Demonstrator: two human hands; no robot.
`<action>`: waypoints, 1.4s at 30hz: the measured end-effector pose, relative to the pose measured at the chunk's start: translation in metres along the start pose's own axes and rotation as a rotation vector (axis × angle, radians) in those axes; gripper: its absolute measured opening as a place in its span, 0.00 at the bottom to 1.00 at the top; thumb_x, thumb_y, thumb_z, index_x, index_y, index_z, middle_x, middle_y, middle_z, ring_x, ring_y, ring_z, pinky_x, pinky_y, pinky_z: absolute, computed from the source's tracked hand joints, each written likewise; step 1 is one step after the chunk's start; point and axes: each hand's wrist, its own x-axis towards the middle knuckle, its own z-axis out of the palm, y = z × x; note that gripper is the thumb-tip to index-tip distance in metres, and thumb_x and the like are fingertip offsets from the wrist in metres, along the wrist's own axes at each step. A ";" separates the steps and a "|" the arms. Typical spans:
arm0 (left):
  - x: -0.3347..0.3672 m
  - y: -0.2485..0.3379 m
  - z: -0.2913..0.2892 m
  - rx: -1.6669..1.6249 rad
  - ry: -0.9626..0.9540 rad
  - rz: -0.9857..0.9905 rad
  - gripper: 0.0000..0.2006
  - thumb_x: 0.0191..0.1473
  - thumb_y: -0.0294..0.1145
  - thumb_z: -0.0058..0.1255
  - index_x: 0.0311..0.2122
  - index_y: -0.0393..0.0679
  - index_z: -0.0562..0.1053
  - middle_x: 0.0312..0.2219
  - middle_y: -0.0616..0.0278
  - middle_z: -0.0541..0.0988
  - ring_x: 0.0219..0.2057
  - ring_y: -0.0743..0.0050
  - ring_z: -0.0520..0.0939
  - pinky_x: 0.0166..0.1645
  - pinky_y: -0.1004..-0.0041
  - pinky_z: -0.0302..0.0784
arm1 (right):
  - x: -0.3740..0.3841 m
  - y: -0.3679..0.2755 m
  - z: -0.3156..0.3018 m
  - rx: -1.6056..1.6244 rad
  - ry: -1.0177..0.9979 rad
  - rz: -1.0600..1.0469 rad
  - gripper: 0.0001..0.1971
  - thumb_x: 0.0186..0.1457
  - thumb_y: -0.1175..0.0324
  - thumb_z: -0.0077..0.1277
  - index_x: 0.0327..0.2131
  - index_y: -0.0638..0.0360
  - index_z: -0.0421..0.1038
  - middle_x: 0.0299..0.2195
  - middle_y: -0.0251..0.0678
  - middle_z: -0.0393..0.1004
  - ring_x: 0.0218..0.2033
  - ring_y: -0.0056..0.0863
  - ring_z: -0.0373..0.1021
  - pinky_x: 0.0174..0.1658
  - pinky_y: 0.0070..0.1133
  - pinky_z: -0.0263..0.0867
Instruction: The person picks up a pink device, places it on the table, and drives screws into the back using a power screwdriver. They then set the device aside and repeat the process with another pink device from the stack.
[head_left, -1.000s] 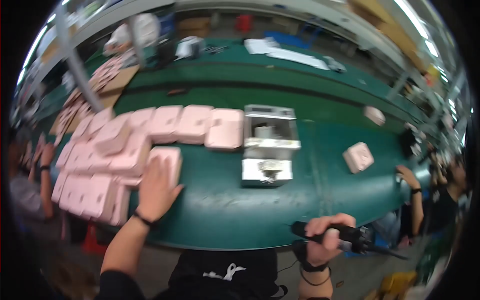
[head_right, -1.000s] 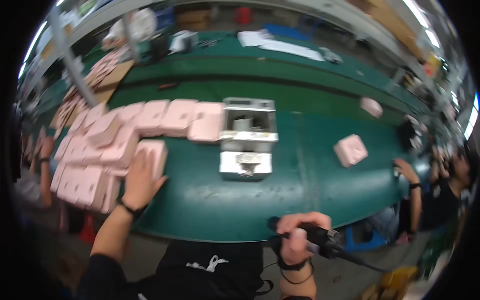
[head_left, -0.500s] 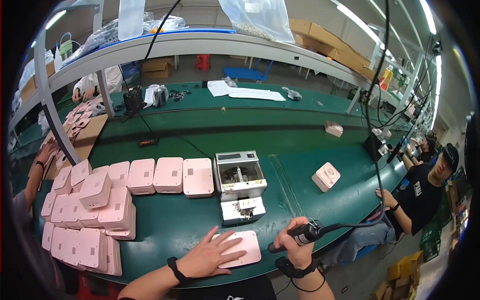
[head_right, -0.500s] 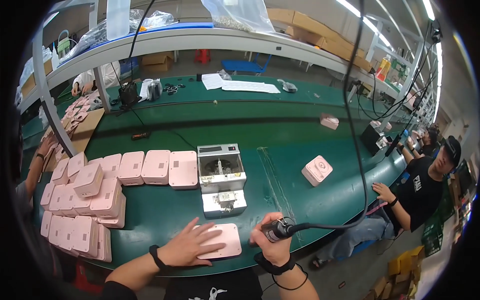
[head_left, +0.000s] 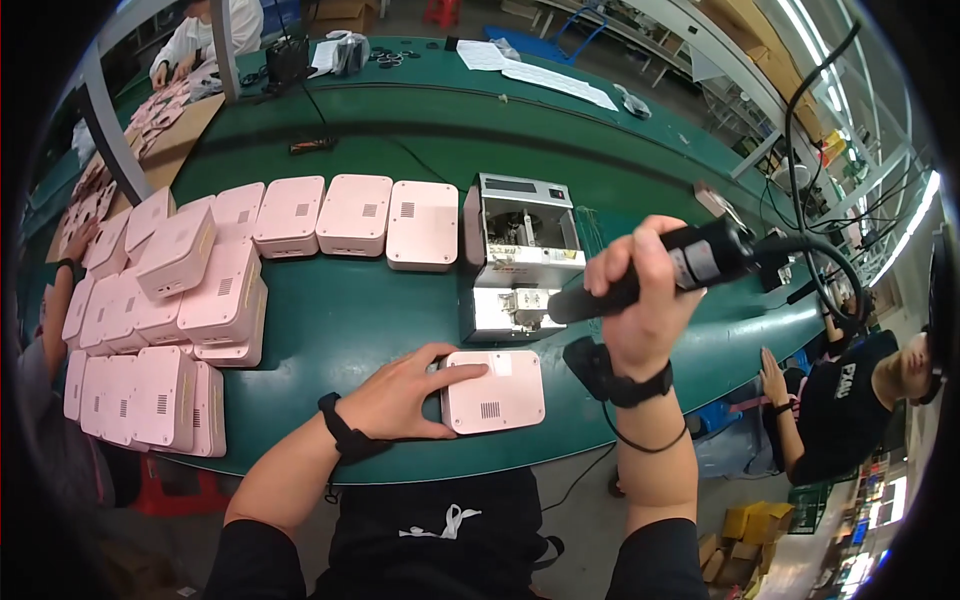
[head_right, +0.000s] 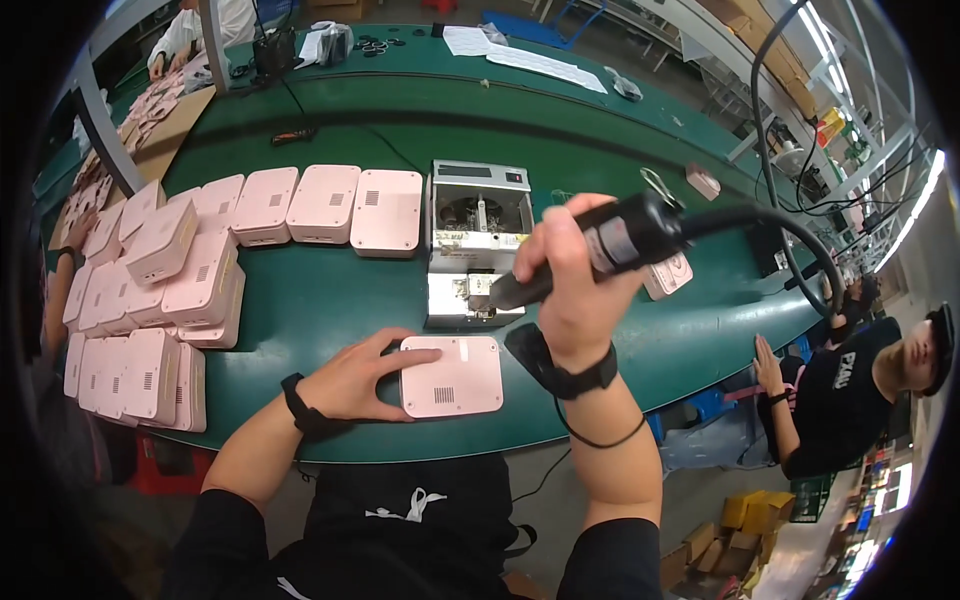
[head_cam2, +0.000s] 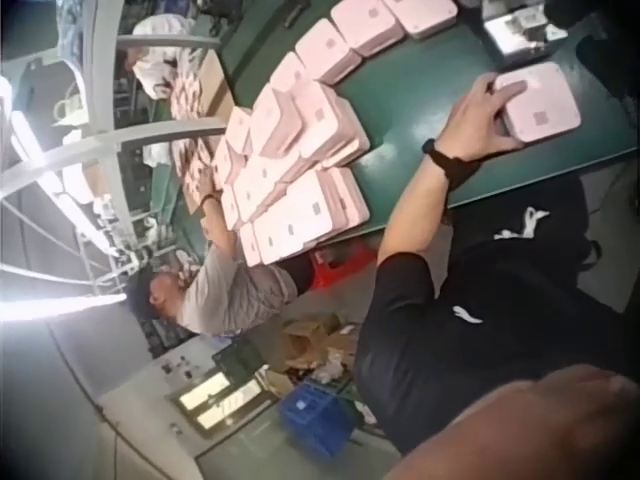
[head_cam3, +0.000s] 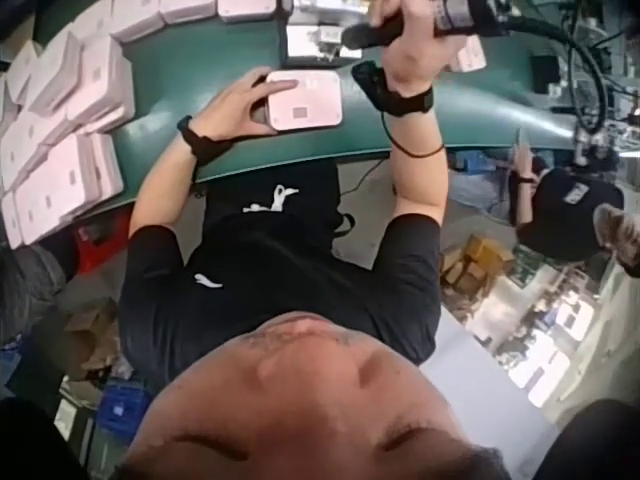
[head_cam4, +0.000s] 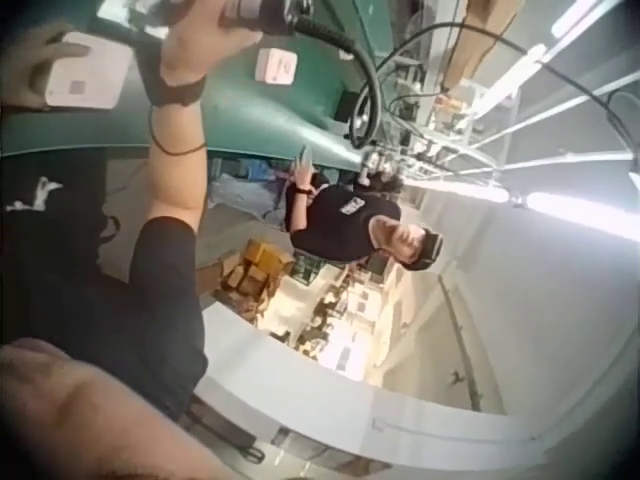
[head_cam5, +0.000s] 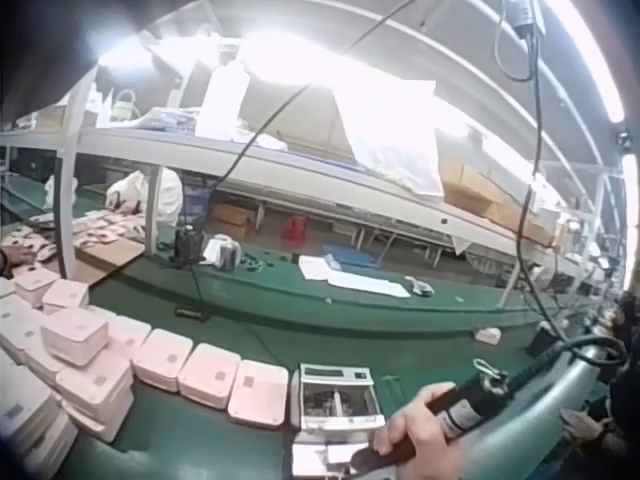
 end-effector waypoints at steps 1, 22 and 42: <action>0.000 0.000 -0.001 -0.013 0.001 -0.009 0.41 0.40 0.40 0.70 0.62 0.63 0.66 0.56 0.54 0.66 0.56 0.48 0.72 0.58 0.58 0.73 | 0.002 0.006 0.003 -0.057 0.004 -0.015 0.06 0.62 0.67 0.47 0.35 0.58 0.63 0.18 0.34 0.65 0.15 0.24 0.61 0.23 0.25 0.63; 0.001 -0.005 0.005 -0.052 0.033 0.016 0.44 0.35 0.43 0.74 0.62 0.58 0.67 0.59 0.55 0.66 0.57 0.49 0.71 0.59 0.61 0.71 | -0.038 0.022 -0.029 -0.053 -0.003 0.107 0.07 0.60 0.68 0.47 0.35 0.59 0.62 0.17 0.33 0.63 0.15 0.23 0.60 0.22 0.24 0.62; -0.003 -0.008 0.007 -0.024 0.064 0.054 0.42 0.37 0.44 0.72 0.61 0.62 0.67 0.57 0.56 0.67 0.55 0.49 0.72 0.58 0.58 0.71 | -0.014 -0.005 -0.010 0.112 0.008 -0.003 0.05 0.59 0.68 0.47 0.34 0.57 0.63 0.17 0.34 0.63 0.15 0.24 0.60 0.22 0.26 0.61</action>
